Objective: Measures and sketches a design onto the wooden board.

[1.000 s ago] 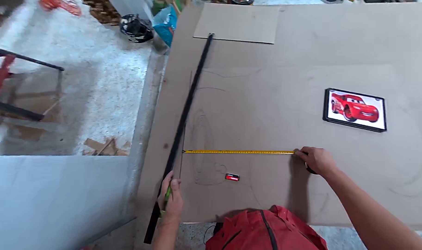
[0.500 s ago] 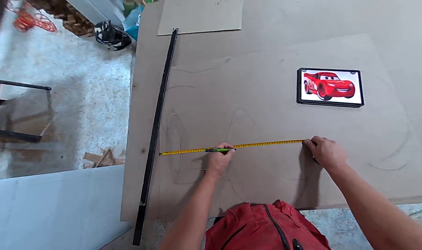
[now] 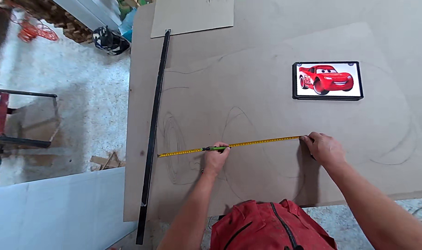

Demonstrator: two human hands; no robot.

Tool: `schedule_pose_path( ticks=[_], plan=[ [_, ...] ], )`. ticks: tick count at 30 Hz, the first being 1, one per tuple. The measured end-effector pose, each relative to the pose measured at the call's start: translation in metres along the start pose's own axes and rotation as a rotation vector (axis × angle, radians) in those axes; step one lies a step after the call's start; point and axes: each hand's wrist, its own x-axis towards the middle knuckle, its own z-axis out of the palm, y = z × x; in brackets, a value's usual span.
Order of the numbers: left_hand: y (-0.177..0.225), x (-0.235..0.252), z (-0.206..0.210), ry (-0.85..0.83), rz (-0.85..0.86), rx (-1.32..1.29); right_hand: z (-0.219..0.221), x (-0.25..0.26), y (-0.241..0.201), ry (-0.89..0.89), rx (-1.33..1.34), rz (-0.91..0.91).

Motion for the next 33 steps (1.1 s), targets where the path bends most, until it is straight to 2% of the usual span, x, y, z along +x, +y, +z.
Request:
schedule_pose_path(
  ticks=[33],
  plan=[
    [-0.0019, 0.0019, 0.0001, -0.001, -0.006, -0.018, -0.0017, 0.0015, -0.0021, -0.020, -0.025, 0.015]
  ],
)
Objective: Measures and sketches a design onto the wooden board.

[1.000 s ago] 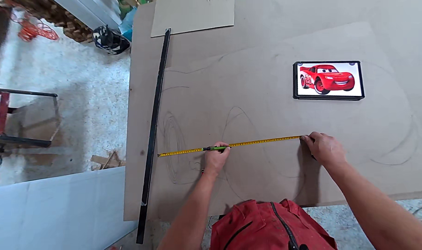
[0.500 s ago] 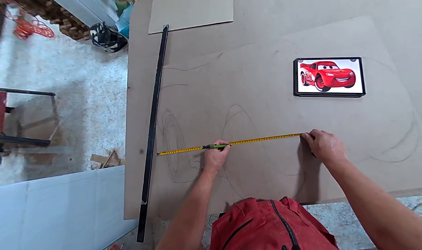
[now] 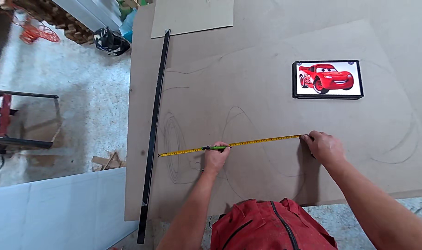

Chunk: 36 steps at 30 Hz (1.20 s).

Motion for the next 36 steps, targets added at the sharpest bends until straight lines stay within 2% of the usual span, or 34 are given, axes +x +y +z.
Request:
schedule_pose_path(
  ticks=[13, 19, 25, 30, 36],
  plan=[
    [0.003, -0.003, -0.001, -0.018, -0.020, 0.023, 0.001, -0.001, 0.000, 0.002, 0.007, -0.005],
    [-0.004, -0.040, -0.002, -0.079, -0.030, 0.130, 0.001, -0.002, 0.001, 0.008, 0.033, -0.014],
    [-0.014, -0.062, 0.001, -0.100, -0.078, 0.102, 0.000, -0.001, 0.002, 0.001, 0.029, -0.015],
    [-0.016, -0.038, 0.003, -0.022, -0.026, 0.011, -0.005, 0.002, 0.004, -0.045, 0.200, -0.178],
    [-0.018, -0.025, 0.000, -0.039, 0.020, -0.101, 0.005, -0.019, -0.021, -0.201, 0.326, -0.445]
  ],
)
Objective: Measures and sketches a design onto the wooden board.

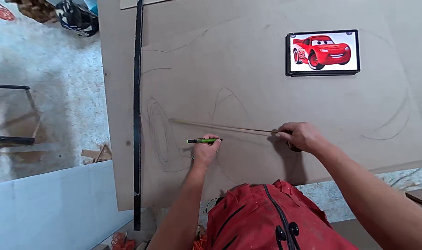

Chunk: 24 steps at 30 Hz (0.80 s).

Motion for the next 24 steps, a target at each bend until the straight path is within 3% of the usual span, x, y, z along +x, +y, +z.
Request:
schedule_pose_path(
  ticks=[2, 9, 14, 24],
  plan=[
    [-0.004, -0.009, 0.000, -0.009, 0.002, 0.001, 0.010, -0.010, 0.000, 0.069, 0.060, 0.008],
    [0.003, 0.005, 0.003, 0.007, 0.010, 0.061, 0.020, -0.074, 0.047, 0.342, 0.123, 0.386],
    [0.016, 0.025, 0.007, 0.015, 0.000, 0.122, 0.024, -0.097, 0.064, 0.362, 0.109, 0.448],
    [-0.007, -0.046, 0.009, -0.076, -0.008, 0.171, 0.028, -0.093, 0.061, 0.398, 0.141, 0.482]
  ],
)
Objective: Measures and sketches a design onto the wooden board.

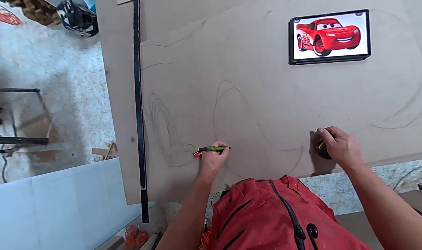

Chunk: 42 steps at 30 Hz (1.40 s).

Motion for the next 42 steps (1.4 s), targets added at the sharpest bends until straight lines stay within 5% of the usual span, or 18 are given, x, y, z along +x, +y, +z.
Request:
schedule_pose_path(
  ticks=[9, 20, 30, 42],
  plan=[
    [0.014, 0.068, -0.006, 0.119, 0.046, -0.081, 0.000, 0.000, -0.002, 0.004, -0.022, 0.010],
    [-0.004, -0.004, 0.003, 0.032, 0.023, -0.001, 0.000, -0.003, -0.003, 0.018, -0.004, 0.013],
    [0.013, 0.065, -0.006, 0.127, 0.043, -0.036, 0.000, -0.002, -0.002, 0.012, -0.009, 0.028],
    [-0.012, -0.028, 0.006, 0.014, -0.039, 0.071, 0.002, 0.000, 0.001, 0.043, 0.002, 0.014]
  ],
)
